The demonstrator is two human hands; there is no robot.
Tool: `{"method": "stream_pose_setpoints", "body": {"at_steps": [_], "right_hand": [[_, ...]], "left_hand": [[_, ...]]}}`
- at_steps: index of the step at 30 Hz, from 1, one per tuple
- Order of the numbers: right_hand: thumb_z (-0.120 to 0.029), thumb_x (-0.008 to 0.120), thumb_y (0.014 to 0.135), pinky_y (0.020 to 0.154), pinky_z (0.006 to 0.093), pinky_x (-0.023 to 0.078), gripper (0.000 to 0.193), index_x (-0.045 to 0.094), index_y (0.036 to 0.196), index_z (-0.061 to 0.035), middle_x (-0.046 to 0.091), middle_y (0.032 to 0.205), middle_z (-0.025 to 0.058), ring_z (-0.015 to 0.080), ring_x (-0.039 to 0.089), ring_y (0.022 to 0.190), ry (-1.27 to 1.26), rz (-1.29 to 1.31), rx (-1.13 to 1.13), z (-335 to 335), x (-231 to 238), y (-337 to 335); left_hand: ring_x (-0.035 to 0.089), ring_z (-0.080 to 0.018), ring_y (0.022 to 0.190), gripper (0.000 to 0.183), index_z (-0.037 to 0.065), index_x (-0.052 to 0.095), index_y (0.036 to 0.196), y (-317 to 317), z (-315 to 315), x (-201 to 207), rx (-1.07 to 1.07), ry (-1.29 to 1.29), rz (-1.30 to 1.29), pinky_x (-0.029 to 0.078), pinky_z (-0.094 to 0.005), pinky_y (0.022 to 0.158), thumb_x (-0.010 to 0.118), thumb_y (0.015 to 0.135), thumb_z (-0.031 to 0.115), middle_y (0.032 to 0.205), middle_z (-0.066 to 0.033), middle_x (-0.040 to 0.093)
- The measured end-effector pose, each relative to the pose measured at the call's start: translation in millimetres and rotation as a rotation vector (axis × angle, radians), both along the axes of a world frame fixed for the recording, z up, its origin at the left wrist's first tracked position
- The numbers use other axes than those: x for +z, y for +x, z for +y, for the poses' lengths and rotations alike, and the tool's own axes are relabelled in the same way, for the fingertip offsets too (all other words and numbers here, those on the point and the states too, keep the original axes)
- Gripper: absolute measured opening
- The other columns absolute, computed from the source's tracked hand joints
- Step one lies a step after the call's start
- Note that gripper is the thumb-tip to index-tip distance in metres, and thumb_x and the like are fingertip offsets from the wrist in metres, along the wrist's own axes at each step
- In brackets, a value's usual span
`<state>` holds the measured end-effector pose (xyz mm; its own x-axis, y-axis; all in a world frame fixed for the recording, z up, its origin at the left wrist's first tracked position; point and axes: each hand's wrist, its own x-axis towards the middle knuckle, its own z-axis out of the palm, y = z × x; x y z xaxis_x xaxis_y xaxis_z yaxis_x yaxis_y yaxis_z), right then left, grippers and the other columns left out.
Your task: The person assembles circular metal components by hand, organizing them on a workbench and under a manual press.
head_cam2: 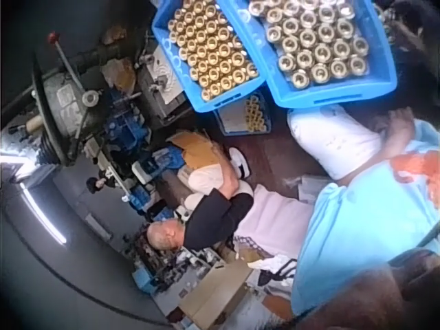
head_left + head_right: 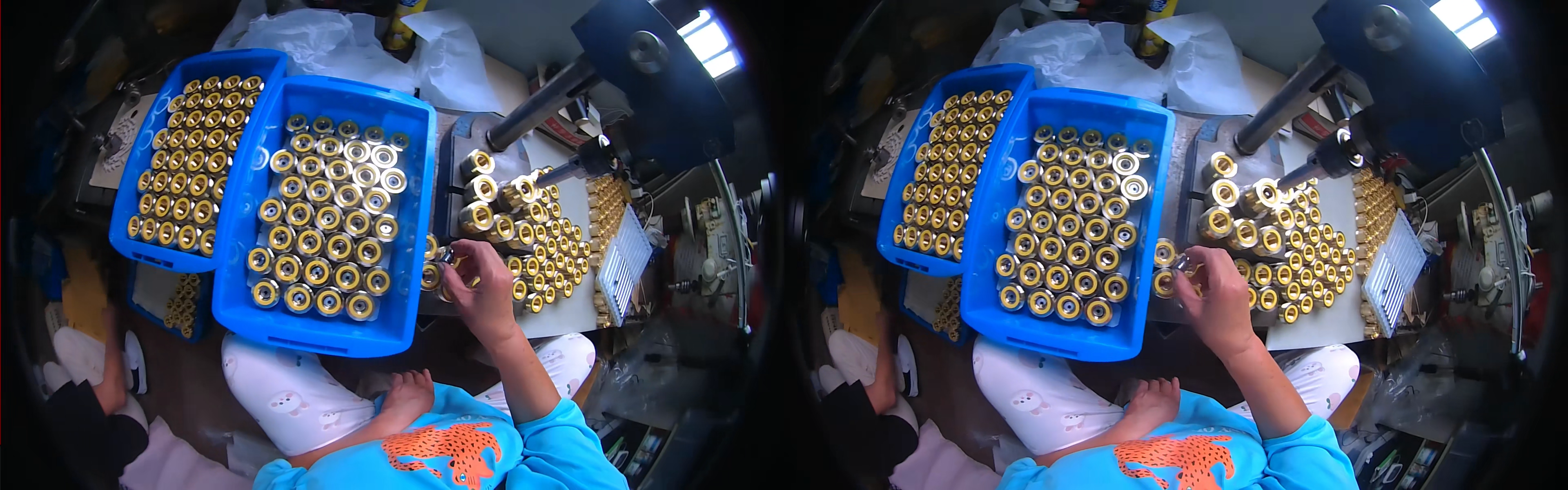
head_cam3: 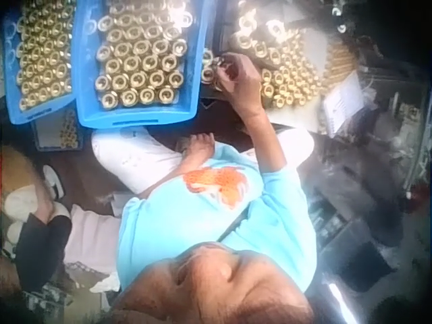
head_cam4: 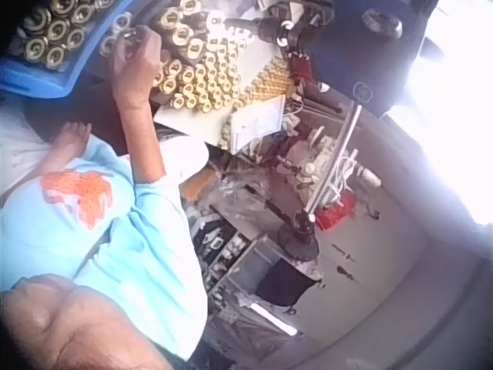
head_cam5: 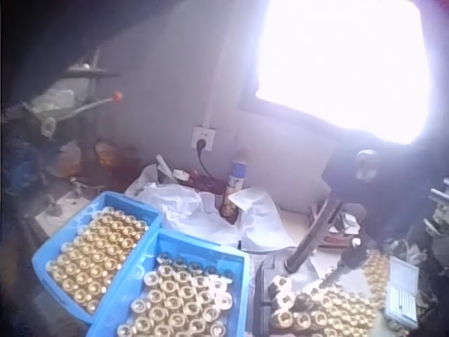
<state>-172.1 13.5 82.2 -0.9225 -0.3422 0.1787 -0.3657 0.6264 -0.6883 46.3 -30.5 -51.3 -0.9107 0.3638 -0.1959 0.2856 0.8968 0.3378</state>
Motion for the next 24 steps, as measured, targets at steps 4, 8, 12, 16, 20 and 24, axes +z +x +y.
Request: {"method": "stream_pose_setpoints", "body": {"at_steps": [4, 8, 12, 16, 20, 24], "right_hand": [[-0.005, 0.072, 0.08, 0.06, 0.0286, 0.052, 0.022, 0.063, 0.099, 0.0006, 0.061, 0.089, 0.0112, 0.0202, 0.065, 0.068, -0.014, -0.049, -0.001, 19, -13, -1], [-0.005, 0.07, 0.082, 0.061, 0.0296, 0.053, 0.017, 0.064, 0.097, 0.0008, 0.06, 0.09, 0.0114, 0.0213, 0.066, 0.07, -0.014, -0.032, -0.009, 20, -6, -1], [-0.006, 0.069, 0.083, 0.063, 0.0326, 0.053, 0.015, 0.064, 0.095, 0.0005, 0.059, 0.091, 0.0124, 0.0243, 0.065, 0.071, 0.055, -0.083, -0.027, 21, -7, -5], [-0.004, 0.069, 0.08, 0.063, 0.0368, 0.052, 0.016, 0.062, 0.094, -0.0015, 0.059, 0.091, 0.0141, 0.03, 0.064, 0.073, 0.103, 0.139, 0.041, 13, -16, -1], [-0.002, 0.069, 0.079, 0.062, 0.0371, 0.052, 0.018, 0.061, 0.095, -0.0013, 0.06, 0.088, 0.0138, 0.03, 0.063, 0.073, 0.089, 0.193, 0.074, 15, -15, 4], [-0.002, 0.069, 0.082, 0.061, 0.0346, 0.051, 0.015, 0.062, 0.095, -0.0006, 0.06, 0.084, 0.013, 0.0273, 0.064, 0.071, -0.065, -0.103, 0.064, 7, -2, 15]], "left_hand": [[0.066, -0.0318, 0.084, 0.038, -0.004, 0.061, 0.117, -4, 0, 1, -0.018, 0.009, 0.08, 0.05, -0.0436, 0.072, 0.052, 0.084, 0.014, 0.092, -0.0199, 0.068], [0.065, -0.0307, 0.079, 0.038, -0.005, 0.061, 0.115, -3, -1, 4, -0.018, 0.022, 0.103, 0.049, -0.0424, 0.07, 0.053, 0.083, 0.012, 0.09, -0.0198, 0.068], [0.064, -0.0303, 0.077, 0.039, -0.006, 0.061, 0.116, -4, 2, 1, -0.055, 0.039, 0.13, 0.048, -0.0421, 0.07, 0.054, 0.082, 0.011, 0.091, -0.02, 0.067], [0.064, -0.0304, 0.077, 0.04, -0.005, 0.06, 0.117, -2, 2, 0, -0.055, 0.007, 0.132, 0.049, -0.0419, 0.069, 0.054, 0.081, 0.011, 0.091, -0.0194, 0.067], [0.064, -0.0293, 0.075, 0.04, -0.004, 0.061, 0.116, -5, 1, -2, -0.082, -0.019, 0.142, 0.048, -0.0404, 0.065, 0.056, 0.08, 0.012, 0.089, -0.0175, 0.067], [0.064, -0.0273, 0.074, 0.04, -0.003, 0.062, 0.115, -3, -2, 0, -0.027, -0.016, 0.223, 0.048, -0.0386, 0.063, 0.057, 0.079, 0.013, 0.087, -0.0156, 0.067]]}}
